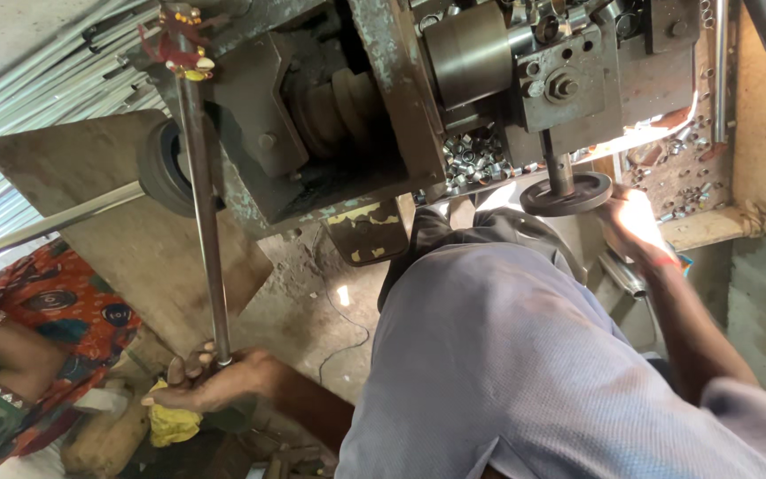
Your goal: The person operates a manual metal-processing machine by turning a handwheel and manipulating a long lever to cut or shape a metal rod into smaller pieces.
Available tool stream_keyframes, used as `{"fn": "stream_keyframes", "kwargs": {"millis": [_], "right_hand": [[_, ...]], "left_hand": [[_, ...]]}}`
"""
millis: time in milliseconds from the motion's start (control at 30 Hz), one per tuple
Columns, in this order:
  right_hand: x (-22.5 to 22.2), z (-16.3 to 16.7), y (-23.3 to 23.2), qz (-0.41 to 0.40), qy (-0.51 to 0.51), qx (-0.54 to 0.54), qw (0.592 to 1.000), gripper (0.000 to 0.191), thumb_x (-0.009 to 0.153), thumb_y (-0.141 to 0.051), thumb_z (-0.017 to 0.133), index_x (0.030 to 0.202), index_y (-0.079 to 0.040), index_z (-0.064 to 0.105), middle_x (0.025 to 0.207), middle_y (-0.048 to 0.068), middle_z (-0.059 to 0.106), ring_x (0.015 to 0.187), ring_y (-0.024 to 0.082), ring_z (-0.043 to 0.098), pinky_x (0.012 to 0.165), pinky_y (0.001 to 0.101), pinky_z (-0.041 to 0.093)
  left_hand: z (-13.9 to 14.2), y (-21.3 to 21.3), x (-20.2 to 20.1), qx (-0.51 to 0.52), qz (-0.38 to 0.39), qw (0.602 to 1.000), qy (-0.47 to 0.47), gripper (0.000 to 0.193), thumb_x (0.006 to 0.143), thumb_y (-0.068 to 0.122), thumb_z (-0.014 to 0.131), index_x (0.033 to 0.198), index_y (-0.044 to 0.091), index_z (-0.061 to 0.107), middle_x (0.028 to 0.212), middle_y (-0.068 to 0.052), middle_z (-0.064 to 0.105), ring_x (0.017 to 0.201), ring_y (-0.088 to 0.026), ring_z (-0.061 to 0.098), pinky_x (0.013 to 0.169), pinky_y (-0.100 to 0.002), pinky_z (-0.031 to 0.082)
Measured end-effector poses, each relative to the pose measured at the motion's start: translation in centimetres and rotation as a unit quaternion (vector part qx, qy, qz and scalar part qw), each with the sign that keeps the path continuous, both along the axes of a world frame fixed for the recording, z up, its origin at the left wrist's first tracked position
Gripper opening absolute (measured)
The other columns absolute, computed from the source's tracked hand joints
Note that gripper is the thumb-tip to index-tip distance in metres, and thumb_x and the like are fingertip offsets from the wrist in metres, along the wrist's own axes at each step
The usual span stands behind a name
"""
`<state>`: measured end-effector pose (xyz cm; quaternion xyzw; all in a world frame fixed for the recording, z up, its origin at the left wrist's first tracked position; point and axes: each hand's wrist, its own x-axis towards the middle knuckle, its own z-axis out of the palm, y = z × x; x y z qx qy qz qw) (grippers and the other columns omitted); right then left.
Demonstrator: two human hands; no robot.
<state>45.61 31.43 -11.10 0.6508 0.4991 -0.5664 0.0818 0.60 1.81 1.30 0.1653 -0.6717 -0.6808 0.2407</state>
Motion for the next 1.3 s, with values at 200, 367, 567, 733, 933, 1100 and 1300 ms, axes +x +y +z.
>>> {"fn": "stream_keyframes", "kwargs": {"millis": [200, 367, 567, 733, 933, 1100, 1300], "right_hand": [[-0.2, -3.1, -3.2, 0.005, 0.179, 0.015, 0.984, 0.049, 0.096, -0.038, 0.066, 0.117, 0.006, 0.069, 0.107, 0.014, 0.07, 0.097, 0.022, 0.065, 0.087, 0.0381, 0.052], [0.6, -2.7, -4.0, -0.31, 0.097, 0.013, 0.946, 0.076, 0.11, -0.067, 0.043, 0.118, 0.003, 0.07, 0.082, 0.006, 0.055, 0.072, 0.016, 0.053, 0.067, 0.0329, 0.047], [-0.1, -2.4, -0.6, -0.336, 0.129, 0.064, 0.931, 0.086, 0.097, -0.078, 0.037, 0.113, 0.001, 0.067, 0.088, -0.001, 0.071, 0.073, 0.008, 0.063, 0.065, 0.0242, 0.052], [-0.4, -2.8, -0.9, -0.359, 0.131, 0.054, 0.923, 0.084, 0.1, -0.08, 0.038, 0.113, -0.003, 0.068, 0.081, -0.004, 0.06, 0.063, 0.005, 0.045, 0.055, 0.0235, 0.034], [-0.7, -3.3, -0.5, -0.344, 0.122, 0.094, 0.926, 0.062, 0.099, -0.08, 0.04, 0.132, -0.031, 0.058, 0.076, -0.007, 0.054, 0.056, 0.005, 0.036, 0.048, 0.0255, 0.027], [0.1, -2.5, -0.5, -0.346, -0.015, 0.09, 0.934, 0.078, 0.106, -0.077, 0.039, 0.08, -0.004, 0.051, 0.063, -0.003, 0.044, 0.053, 0.009, 0.039, 0.047, 0.0293, 0.027], [-1.5, -1.6, -3.7, -0.101, -0.061, -0.004, 0.993, 0.076, 0.109, -0.064, 0.048, 0.098, 0.005, 0.076, 0.065, 0.01, 0.053, 0.057, 0.019, 0.043, 0.053, 0.0386, 0.034]], "left_hand": [[0.2, 0.2, 0.1, -0.011, 0.007, 1.0, -0.011, 0.061, 0.091, 0.066, 0.064, 0.08, 0.006, 0.057, 0.064, 0.002, 0.041, 0.054, -0.01, 0.044, 0.05, -0.023, 0.044], [0.1, 0.2, 0.3, 0.007, -0.001, 1.0, -0.004, 0.061, 0.093, 0.065, 0.064, 0.083, 0.006, 0.056, 0.068, 0.001, 0.041, 0.056, -0.009, 0.044, 0.052, -0.023, 0.044], [0.2, 0.1, 0.3, -0.018, 0.007, 1.0, -0.004, 0.06, 0.093, 0.064, 0.063, 0.082, 0.005, 0.058, 0.069, 0.001, 0.042, 0.056, -0.009, 0.045, 0.051, -0.023, 0.045], [0.0, 0.0, 0.2, -0.026, 0.003, 1.0, -0.004, 0.061, 0.094, 0.063, 0.062, 0.081, 0.004, 0.058, 0.07, 0.002, 0.042, 0.056, -0.009, 0.046, 0.05, -0.024, 0.045], [-0.3, -0.6, 0.2, -0.023, -0.013, 1.0, 0.009, 0.057, 0.099, 0.06, 0.058, 0.081, 0.005, 0.056, 0.067, 0.002, 0.043, 0.054, -0.009, 0.047, 0.049, -0.023, 0.049], [-0.5, -0.6, 0.1, -0.037, -0.025, 0.999, 0.028, 0.057, 0.098, 0.059, 0.058, 0.08, 0.005, 0.056, 0.066, 0.001, 0.046, 0.052, -0.009, 0.047, 0.048, -0.024, 0.049], [-0.1, -0.2, 0.1, -0.021, -0.01, 1.0, 0.0, 0.057, 0.096, 0.061, 0.062, 0.082, 0.006, 0.054, 0.068, 0.002, 0.04, 0.056, -0.009, 0.044, 0.05, -0.024, 0.044]]}}
